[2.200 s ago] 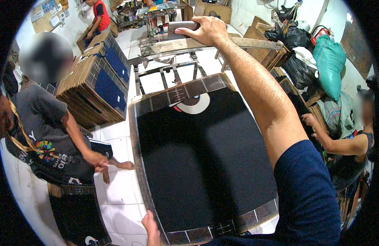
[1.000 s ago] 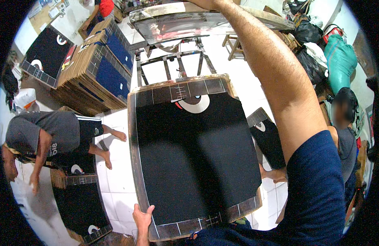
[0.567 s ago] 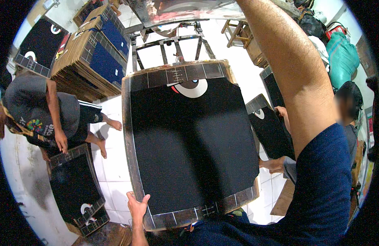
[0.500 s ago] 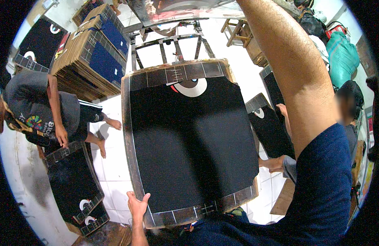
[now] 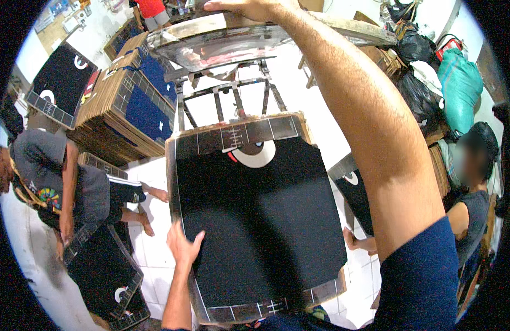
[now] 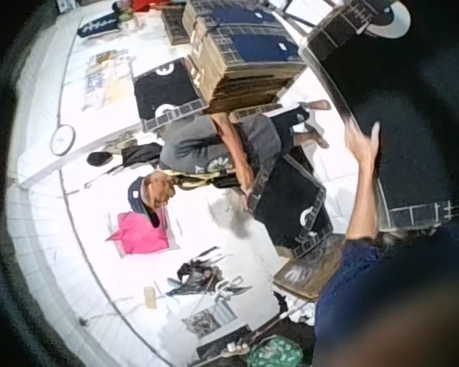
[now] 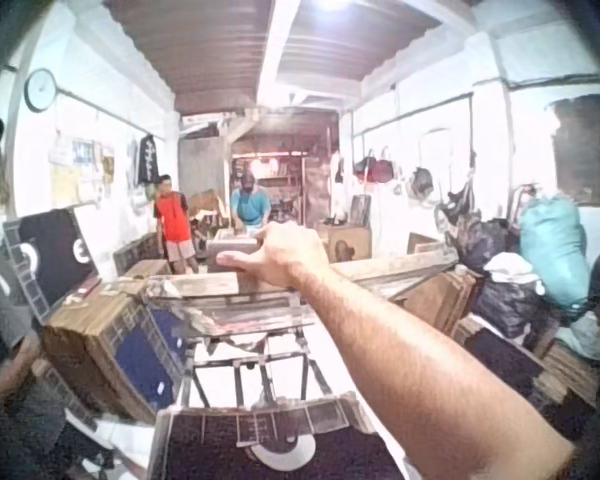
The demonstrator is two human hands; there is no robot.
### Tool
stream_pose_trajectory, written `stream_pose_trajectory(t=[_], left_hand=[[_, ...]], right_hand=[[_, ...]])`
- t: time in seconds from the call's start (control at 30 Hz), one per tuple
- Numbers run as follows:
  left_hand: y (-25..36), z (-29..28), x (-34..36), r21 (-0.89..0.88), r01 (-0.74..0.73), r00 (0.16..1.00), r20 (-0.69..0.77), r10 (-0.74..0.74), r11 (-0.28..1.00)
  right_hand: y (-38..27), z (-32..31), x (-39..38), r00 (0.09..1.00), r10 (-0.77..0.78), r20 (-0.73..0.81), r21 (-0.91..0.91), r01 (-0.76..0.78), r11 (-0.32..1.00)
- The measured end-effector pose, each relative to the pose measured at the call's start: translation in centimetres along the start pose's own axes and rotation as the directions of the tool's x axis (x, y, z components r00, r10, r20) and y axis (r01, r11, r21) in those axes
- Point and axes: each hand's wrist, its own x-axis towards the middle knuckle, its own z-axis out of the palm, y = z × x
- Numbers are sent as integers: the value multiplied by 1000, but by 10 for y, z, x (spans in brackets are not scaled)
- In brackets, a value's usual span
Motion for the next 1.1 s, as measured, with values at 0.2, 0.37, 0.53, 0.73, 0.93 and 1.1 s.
stream_pose_trajectory(t=[0.2,0.37,0.53,0.73,0.93,1.1], left_hand=[[158,102,219,23,-277,960,-35,278,961],[216,165,284,108,-181,954,259,149,977],[216,180,285,201,-148,935,347,71,968],[219,177,293,196,-136,922,384,52,971],[216,183,290,173,-167,935,340,100,971],[212,190,304,34,-41,939,344,27,999]], right_hand=[[3,-2,15,999,-27,-18,5,27,1000],[11,1,28,998,-60,-21,8,61,998],[15,1,44,998,-67,3,22,67,997],[13,4,61,997,-80,-9,26,81,996],[15,12,74,996,-82,-22,26,82,996],[14,8,75,997,-73,-26,13,73,997]])
